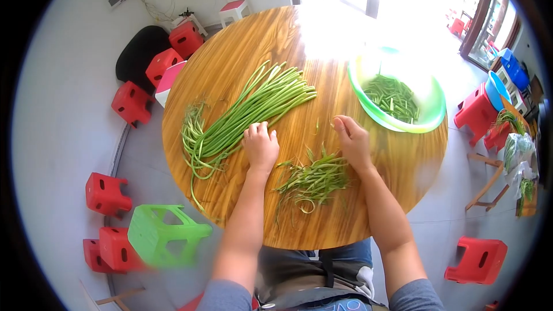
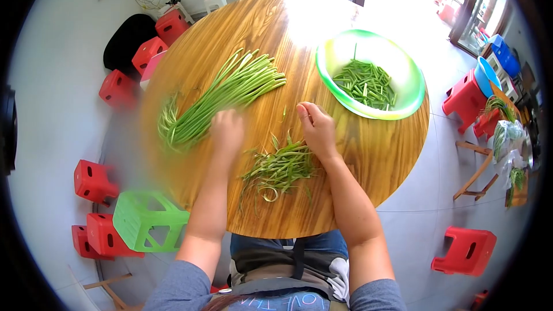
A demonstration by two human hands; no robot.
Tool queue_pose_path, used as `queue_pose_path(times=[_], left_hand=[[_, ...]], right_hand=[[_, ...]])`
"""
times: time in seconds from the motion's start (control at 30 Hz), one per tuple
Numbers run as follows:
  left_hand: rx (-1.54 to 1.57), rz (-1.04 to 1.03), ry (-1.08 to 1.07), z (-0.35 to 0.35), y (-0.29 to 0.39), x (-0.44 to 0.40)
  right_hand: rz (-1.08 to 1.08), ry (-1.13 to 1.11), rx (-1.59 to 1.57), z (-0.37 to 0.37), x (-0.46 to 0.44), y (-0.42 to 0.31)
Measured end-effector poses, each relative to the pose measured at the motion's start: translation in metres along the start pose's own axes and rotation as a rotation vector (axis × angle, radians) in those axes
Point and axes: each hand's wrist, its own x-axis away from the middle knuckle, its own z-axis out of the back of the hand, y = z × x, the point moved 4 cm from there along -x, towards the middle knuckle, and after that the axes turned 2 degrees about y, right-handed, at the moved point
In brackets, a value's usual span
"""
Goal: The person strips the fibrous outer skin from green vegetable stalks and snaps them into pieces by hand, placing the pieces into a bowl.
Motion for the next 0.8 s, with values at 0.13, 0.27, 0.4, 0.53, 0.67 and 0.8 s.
queue_pose_path(times=[0.13, 0.27, 0.4, 0.53, 0.67, 0.8], left_hand=[[-0.053, 0.0, -0.127, 0.006, 0.009, 0.002], [0.126, -0.163, 0.036, 0.001, 0.014, 0.004], [0.416, -0.35, -0.053, 0.042, 0.078, 0.016], [0.492, -0.426, -0.139, 0.046, 0.094, 0.028], [0.339, -0.371, -0.135, 0.036, 0.061, 0.021], [0.288, -0.258, -0.155, 0.058, 0.033, 0.008]], right_hand=[[-0.082, -0.065, -0.004, 0.004, -0.001, 0.001], [-0.34, -0.257, -0.178, -0.001, 0.0, 0.005], [-0.528, -0.308, -0.522, 0.0, 0.001, -0.017], [-0.565, -0.242, -0.827, 0.013, -0.003, -0.017], [-0.504, -0.028, -1.05, 0.029, -0.012, -0.01], [-0.4, 0.04, -1.214, 0.047, -0.02, -0.007]])
